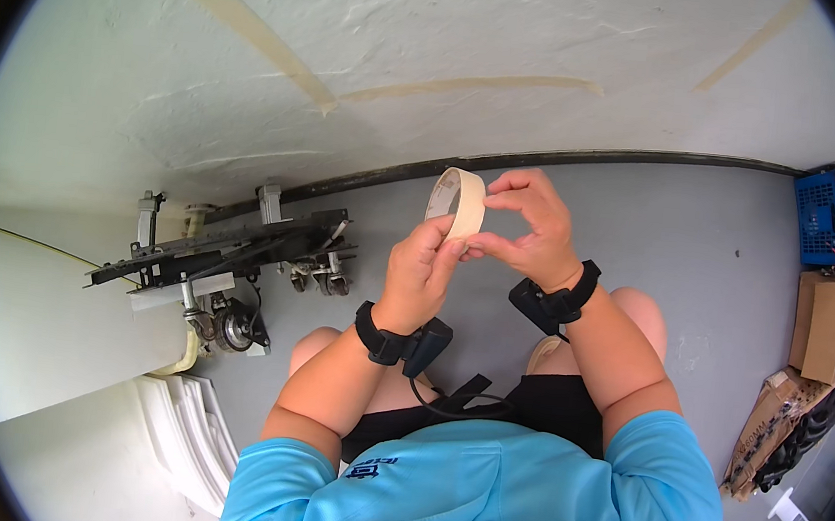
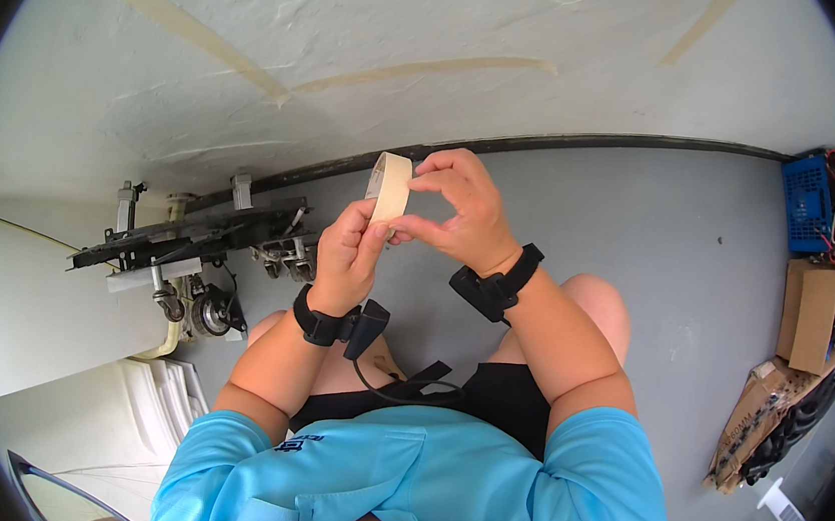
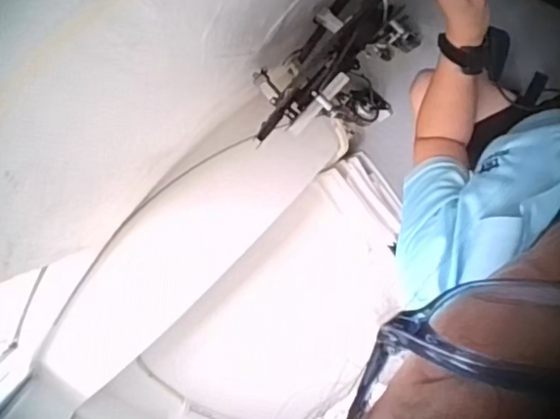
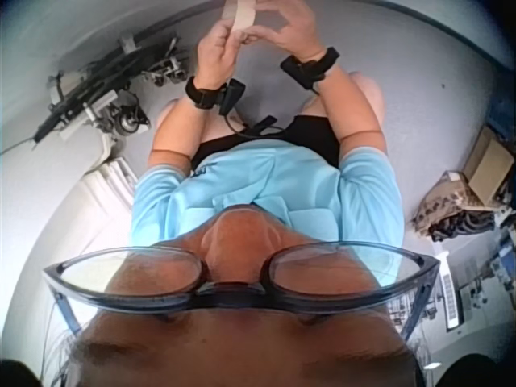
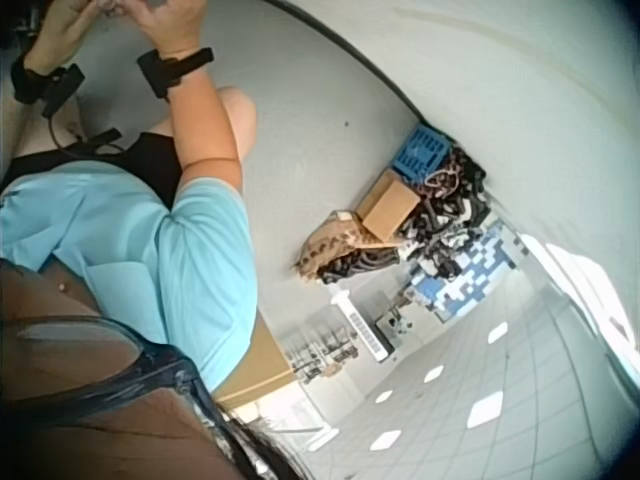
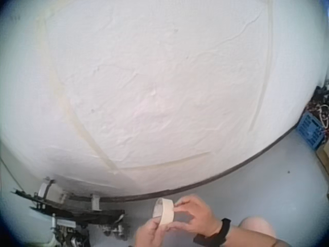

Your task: The person is applying masking tape to a wall to create a square or rectangular boundary, likely for a painting or repair task.

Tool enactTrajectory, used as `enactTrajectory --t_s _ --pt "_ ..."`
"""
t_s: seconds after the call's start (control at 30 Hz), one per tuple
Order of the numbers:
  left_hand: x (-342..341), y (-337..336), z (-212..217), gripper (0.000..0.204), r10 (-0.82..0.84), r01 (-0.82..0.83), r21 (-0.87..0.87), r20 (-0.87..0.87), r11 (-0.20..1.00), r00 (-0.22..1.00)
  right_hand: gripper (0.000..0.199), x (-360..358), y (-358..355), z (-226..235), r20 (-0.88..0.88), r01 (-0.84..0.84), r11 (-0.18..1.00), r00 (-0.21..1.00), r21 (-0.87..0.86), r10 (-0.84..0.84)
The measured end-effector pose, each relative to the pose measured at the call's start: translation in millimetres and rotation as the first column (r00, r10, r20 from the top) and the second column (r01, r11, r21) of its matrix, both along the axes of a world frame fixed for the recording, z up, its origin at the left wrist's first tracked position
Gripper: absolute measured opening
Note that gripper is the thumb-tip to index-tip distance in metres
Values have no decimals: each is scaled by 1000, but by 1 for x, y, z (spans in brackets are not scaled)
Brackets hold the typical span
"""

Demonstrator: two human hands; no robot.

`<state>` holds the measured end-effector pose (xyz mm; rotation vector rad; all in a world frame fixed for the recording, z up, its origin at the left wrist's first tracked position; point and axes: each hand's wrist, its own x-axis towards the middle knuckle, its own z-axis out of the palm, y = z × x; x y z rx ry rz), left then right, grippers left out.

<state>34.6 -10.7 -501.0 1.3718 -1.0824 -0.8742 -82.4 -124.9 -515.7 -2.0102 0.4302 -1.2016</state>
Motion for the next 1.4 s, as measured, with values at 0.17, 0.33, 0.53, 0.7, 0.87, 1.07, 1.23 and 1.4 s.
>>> enactTrajectory --t_s 0.17,0.33,0.53,0.7,0.87,1.07,1.23,1.4 --pt "4 4 2 18 11 -12 7 154 1000 988 37 -4 0 2 -47 -58 998 997 29 59" --pt "11 -1 15 21 -9 111 -142 575 984 818 21 -3 6 4 228 -236 713 968 660 109" --pt "17 -10 2 23 86 160 -264 724 951 685 14 -8 -3 5 160 -245 305 947 920 277" --pt "16 -15 -2 24 61 180 -208 799 961 598 12 -10 -12 0 27 -137 363 956 922 293" --pt "12 -18 -12 24 104 147 -212 843 966 528 10 -3 -9 -3 -122 11 430 965 903 231" --pt "8 -27 -18 24 171 99 -235 886 967 431 9 2 -6 -7 -52 37 299 998 953 41" --pt "10 -25 -18 22 122 74 -182 859 981 498 9 4 -1 -11 88 -80 153 995 985 -41" --pt "12 -30 -17 15 200 -116 -167 699 979 686 6 11 8 -18 159 -120 485 986 866 -40"
